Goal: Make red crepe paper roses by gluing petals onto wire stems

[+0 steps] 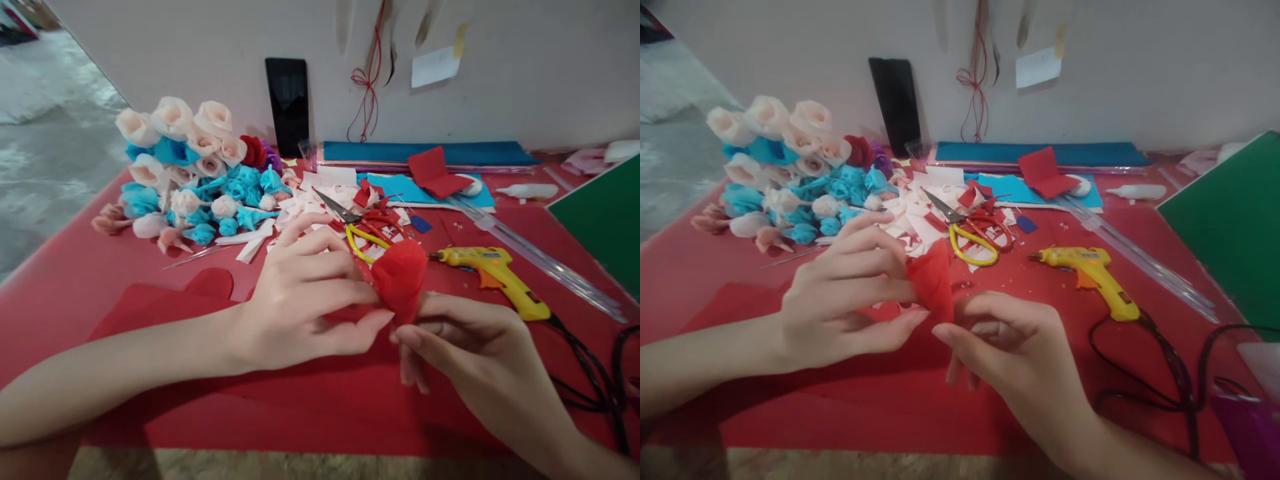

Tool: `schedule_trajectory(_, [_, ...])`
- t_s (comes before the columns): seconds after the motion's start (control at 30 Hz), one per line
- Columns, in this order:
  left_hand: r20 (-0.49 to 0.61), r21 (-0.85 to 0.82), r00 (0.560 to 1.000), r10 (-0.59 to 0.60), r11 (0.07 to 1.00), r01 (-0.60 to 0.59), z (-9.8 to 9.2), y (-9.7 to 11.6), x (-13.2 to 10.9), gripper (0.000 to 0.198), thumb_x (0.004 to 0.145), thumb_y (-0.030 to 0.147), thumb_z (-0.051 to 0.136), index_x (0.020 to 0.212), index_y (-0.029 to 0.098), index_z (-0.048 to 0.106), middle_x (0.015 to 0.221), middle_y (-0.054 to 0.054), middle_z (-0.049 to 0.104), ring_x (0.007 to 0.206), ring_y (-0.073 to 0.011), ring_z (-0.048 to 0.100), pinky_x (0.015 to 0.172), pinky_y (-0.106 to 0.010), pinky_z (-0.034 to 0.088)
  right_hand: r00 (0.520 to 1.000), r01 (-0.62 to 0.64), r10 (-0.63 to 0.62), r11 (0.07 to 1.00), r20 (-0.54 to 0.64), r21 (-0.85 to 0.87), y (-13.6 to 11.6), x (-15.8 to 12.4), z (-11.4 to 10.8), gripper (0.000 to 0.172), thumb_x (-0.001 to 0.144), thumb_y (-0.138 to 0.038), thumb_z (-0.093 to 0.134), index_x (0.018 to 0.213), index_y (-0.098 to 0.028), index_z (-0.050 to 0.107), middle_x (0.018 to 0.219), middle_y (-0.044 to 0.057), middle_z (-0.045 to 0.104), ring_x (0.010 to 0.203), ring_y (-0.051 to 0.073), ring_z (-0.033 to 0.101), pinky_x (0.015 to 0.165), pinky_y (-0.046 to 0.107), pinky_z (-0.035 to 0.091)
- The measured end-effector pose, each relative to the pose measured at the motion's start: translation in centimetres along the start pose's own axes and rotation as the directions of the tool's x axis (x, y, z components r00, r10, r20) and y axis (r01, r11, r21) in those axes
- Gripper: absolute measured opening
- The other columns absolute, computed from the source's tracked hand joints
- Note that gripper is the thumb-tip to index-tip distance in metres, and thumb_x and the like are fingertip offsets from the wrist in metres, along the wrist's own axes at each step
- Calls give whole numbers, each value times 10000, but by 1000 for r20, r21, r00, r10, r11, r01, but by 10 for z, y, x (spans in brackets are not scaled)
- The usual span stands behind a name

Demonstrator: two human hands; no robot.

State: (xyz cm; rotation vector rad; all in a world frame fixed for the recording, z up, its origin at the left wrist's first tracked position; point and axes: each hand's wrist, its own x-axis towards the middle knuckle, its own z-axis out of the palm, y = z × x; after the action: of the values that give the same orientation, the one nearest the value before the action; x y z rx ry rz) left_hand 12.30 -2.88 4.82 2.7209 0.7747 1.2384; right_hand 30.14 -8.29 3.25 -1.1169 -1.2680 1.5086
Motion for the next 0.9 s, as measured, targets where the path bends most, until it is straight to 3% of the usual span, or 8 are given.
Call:
schedule_trajectory(0.2, [4,24,1000,-19,1000,19,1,3,-1,99,698,219,625,608,194,594,540,42,599,588,-119,538,834,-426,436,1000,-9,9,1000,5,23,5,2,1,143,671,-96,666,698,-213,588,506,-13,609,377,79,527,381,94,411])
schedule_trajectory(0.57, [38,-99,993,-108,989,111,2,6,-3,108,668,163,580,576,195,533,554,35,573,599,-119,527,903,-417,405,998,-70,70,997,-9,20,1,-3,3,167,648,-89,683,686,-172,543,522,-24,601,408,76,545,404,101,421])
schedule_trajectory(0.9, [57,-137,991,-120,983,126,1,6,-2,97,641,133,580,591,189,518,539,41,556,584,-109,500,836,-373,430,995,-98,95,993,42,66,2,-6,2,143,717,-144,647,733,-182,509,542,-2,617,417,88,540,396,120,407])
